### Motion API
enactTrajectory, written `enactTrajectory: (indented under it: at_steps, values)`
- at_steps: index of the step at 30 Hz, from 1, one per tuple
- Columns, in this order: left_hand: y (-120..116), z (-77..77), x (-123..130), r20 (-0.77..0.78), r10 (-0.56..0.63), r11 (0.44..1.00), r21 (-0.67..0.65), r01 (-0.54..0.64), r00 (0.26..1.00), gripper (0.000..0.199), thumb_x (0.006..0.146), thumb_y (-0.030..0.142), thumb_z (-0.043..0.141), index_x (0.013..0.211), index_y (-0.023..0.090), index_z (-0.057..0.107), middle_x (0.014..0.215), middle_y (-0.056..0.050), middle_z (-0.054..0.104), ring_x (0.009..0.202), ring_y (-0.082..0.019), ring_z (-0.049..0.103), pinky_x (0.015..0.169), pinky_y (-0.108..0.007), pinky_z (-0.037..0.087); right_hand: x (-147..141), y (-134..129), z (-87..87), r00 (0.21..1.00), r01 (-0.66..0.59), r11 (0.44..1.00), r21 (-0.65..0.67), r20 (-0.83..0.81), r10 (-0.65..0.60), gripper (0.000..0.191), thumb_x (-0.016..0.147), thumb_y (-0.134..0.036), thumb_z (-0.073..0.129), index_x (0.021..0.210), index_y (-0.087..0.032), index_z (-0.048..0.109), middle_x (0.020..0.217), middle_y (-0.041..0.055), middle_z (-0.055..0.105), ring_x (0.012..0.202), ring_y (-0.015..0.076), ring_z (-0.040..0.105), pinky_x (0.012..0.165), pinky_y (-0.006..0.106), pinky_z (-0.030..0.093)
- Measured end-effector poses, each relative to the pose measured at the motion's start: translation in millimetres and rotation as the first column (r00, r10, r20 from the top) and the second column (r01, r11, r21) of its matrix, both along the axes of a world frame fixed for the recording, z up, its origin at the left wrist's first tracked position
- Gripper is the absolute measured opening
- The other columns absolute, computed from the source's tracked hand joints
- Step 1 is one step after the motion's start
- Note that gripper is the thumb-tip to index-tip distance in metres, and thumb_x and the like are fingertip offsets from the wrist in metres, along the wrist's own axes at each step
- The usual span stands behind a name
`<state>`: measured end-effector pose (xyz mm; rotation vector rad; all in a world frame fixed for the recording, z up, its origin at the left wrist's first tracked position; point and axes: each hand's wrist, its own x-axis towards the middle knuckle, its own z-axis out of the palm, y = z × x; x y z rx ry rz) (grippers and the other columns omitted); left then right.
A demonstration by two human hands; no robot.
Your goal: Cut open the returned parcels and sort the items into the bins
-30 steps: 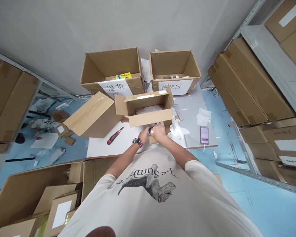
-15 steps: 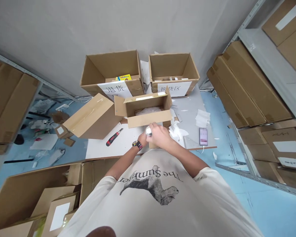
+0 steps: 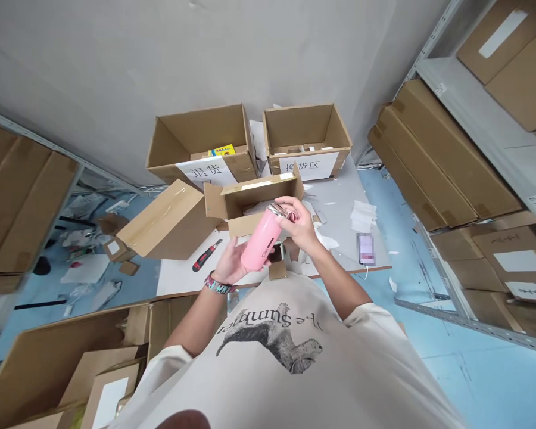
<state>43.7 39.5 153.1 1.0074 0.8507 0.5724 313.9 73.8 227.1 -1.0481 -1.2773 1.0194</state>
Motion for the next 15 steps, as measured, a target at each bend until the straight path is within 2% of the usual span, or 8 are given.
enactTrajectory:
  at_steps: [2,4,6,7,8,11,13,15]
  values:
    - [1.5,15.3,20.0,0.035,-0.08,0.995,-0.061,0.082,0.996,0.105,0.107,0.094,0.019,0.16,0.018,0.068,0.136,-0.024,0.081,0.102,-0.038,0.084,0.08,-0.052,0.071,-12.0,5.1,-11.1,0.997,0.037,0.996,-0.083,-0.058,-0.042,0.072,0.096,-0.081,0.072,0.146,-0.029,0.065,0.132,0.0098,0.079,0.113,0.0285,0.077,0.09,0.04,0.068]
    - [0.3,22.7,36.2,-0.004,0.018,1.0,0.015,-0.018,1.0,0.095,0.109,0.091,0.03,0.161,0.019,0.066,0.14,-0.022,0.08,0.106,-0.036,0.083,0.082,-0.049,0.072,-21.8,8.5,-18.2,0.991,0.057,0.985,-0.164,-0.108,-0.075,0.082,0.097,-0.087,0.067,0.155,-0.03,0.059,0.139,0.0104,0.077,0.113,0.027,0.077,0.087,0.037,0.069]
    - [-2.4,25.8,46.1,-0.048,0.174,0.975,0.149,-0.165,0.984,0.085,0.11,0.085,0.043,0.166,0.024,0.06,0.15,-0.018,0.075,0.12,-0.035,0.08,0.092,-0.048,0.072,-28.1,10.7,-19.8,0.987,0.03,0.978,-0.206,-0.149,-0.061,0.091,0.095,-0.091,0.066,0.162,-0.03,0.052,0.143,0.0113,0.075,0.114,0.0265,0.077,0.087,0.036,0.069]
    - [-3.8,27.0,48.9,-0.059,0.212,0.964,0.179,-0.198,0.976,0.081,0.111,0.083,0.047,0.168,0.026,0.058,0.153,-0.017,0.074,0.125,-0.034,0.079,0.097,-0.048,0.072,-30.0,11.4,-18.6,0.985,0.009,0.978,-0.209,-0.166,-0.044,0.094,0.095,-0.092,0.065,0.164,-0.03,0.049,0.144,0.0115,0.076,0.115,0.0268,0.078,0.088,0.037,0.069]
    - [-5.1,28.4,50.8,-0.06,0.202,0.968,0.162,-0.19,0.978,0.08,0.111,0.082,0.047,0.167,0.026,0.058,0.154,-0.016,0.073,0.127,-0.034,0.078,0.099,-0.048,0.072,-31.5,11.8,-16.6,0.982,-0.014,0.979,-0.205,-0.188,-0.025,0.095,0.095,-0.092,0.064,0.165,-0.03,0.049,0.143,0.0116,0.076,0.116,0.0273,0.078,0.089,0.038,0.069]
    - [-8.7,34.1,55.5,0.033,0.11,0.993,-0.035,-0.109,0.993,0.084,0.111,0.085,0.039,0.158,0.021,0.066,0.142,-0.02,0.078,0.114,-0.032,0.081,0.093,-0.047,0.073,-34.7,11.6,-9.1,0.952,-0.056,0.98,-0.193,-0.307,-0.006,0.085,0.097,-0.087,0.066,0.161,-0.031,0.055,0.139,0.0107,0.08,0.119,0.0293,0.078,0.093,0.041,0.068]
    - [-11.1,38.0,60.1,0.118,0.236,0.971,-0.058,-0.231,0.965,0.078,0.107,0.081,0.059,0.155,0.02,0.066,0.135,-0.018,0.079,0.107,-0.03,0.081,0.089,-0.043,0.073,-36.7,11.3,-6.3,0.914,-0.049,0.976,-0.213,-0.403,-0.042,0.077,0.094,-0.081,0.076,0.151,-0.031,0.064,0.133,0.0087,0.082,0.118,0.0298,0.077,0.094,0.041,0.067]
    - [-12.9,40.8,64.9,0.202,0.408,0.912,-0.034,-0.41,0.89,0.078,0.098,0.07,0.081,0.159,0.025,0.061,0.133,-0.014,0.079,0.107,-0.027,0.081,0.086,-0.039,0.072,-38.5,11.9,-5.9,0.88,-0.027,0.97,-0.243,-0.466,-0.092,0.072,0.085,-0.074,0.089,0.139,-0.03,0.071,0.126,0.0062,0.082,0.115,0.0291,0.076,0.093,0.039,0.067]
